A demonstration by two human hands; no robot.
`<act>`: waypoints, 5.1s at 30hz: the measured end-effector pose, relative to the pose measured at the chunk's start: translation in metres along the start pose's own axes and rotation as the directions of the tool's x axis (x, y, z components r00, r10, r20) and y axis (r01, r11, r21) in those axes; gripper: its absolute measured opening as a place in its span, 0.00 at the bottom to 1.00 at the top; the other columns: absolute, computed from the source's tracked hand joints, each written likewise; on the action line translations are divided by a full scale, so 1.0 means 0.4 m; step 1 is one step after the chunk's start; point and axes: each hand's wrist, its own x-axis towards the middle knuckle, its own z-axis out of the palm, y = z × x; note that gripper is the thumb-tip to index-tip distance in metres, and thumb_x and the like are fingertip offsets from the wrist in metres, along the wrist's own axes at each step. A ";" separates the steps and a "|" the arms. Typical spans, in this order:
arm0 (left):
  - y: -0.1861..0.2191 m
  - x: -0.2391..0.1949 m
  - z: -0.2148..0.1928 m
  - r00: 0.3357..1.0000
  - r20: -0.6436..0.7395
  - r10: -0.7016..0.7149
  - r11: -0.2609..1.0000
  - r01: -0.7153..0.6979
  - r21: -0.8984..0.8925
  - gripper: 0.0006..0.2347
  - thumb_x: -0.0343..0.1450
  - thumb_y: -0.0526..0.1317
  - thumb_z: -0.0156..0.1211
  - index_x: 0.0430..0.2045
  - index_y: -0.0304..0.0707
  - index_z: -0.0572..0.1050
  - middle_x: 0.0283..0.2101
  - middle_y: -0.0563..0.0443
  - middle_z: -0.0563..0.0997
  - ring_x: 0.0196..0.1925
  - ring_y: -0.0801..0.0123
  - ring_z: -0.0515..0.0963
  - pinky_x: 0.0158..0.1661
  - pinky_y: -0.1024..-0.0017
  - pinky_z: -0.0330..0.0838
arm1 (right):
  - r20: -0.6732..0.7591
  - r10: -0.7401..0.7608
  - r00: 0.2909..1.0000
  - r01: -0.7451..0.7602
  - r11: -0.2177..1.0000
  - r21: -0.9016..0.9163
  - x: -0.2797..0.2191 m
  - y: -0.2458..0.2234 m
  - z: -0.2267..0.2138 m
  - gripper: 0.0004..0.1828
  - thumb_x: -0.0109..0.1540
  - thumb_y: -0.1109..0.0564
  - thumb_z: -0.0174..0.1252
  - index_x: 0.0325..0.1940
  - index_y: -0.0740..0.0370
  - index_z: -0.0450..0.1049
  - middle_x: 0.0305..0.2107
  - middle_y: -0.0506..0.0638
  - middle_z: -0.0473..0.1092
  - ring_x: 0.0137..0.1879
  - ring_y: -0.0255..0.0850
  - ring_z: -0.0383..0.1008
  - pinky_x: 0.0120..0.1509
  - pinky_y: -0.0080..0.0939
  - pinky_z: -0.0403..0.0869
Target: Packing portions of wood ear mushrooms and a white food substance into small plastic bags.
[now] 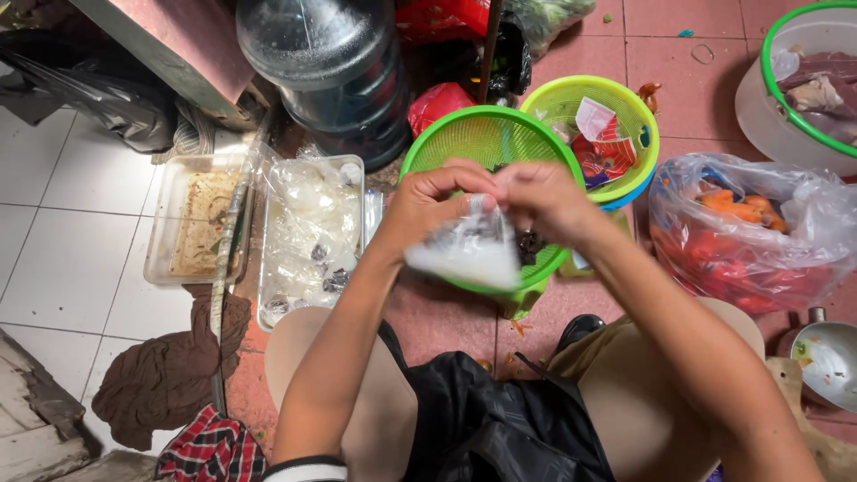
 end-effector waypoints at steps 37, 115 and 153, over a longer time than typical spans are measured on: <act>-0.134 0.016 0.013 0.850 -0.306 0.429 0.573 0.006 0.819 0.06 0.68 0.34 0.68 0.36 0.33 0.82 0.42 0.48 0.73 0.50 0.64 0.72 0.55 0.68 0.65 | -0.184 -0.699 0.692 0.166 0.401 -0.901 0.002 -0.050 0.131 0.22 0.61 0.60 0.63 0.56 0.62 0.62 0.39 0.49 0.80 0.49 0.41 0.78 0.60 0.49 0.60; 0.018 -0.209 -0.667 0.255 -0.689 0.678 0.443 0.607 0.660 0.26 0.77 0.49 0.72 0.57 0.23 0.70 0.51 0.28 0.75 0.50 0.45 0.75 0.51 0.55 0.70 | 0.347 -0.414 0.842 0.523 0.465 -0.714 0.434 0.180 0.348 0.17 0.70 0.55 0.52 0.59 0.68 0.74 0.59 0.61 0.70 0.65 0.55 0.71 0.67 0.46 0.68; -0.143 0.078 -0.042 0.963 -0.073 -0.260 0.855 0.194 -0.481 0.19 0.77 0.40 0.53 0.63 0.33 0.68 0.44 0.43 0.84 0.23 0.83 0.68 0.24 0.85 0.63 | -0.058 -0.077 0.995 0.096 0.838 0.537 0.091 -0.037 -0.061 0.08 0.67 0.66 0.51 0.49 0.62 0.64 0.24 0.48 0.69 0.23 0.34 0.67 0.30 0.32 0.71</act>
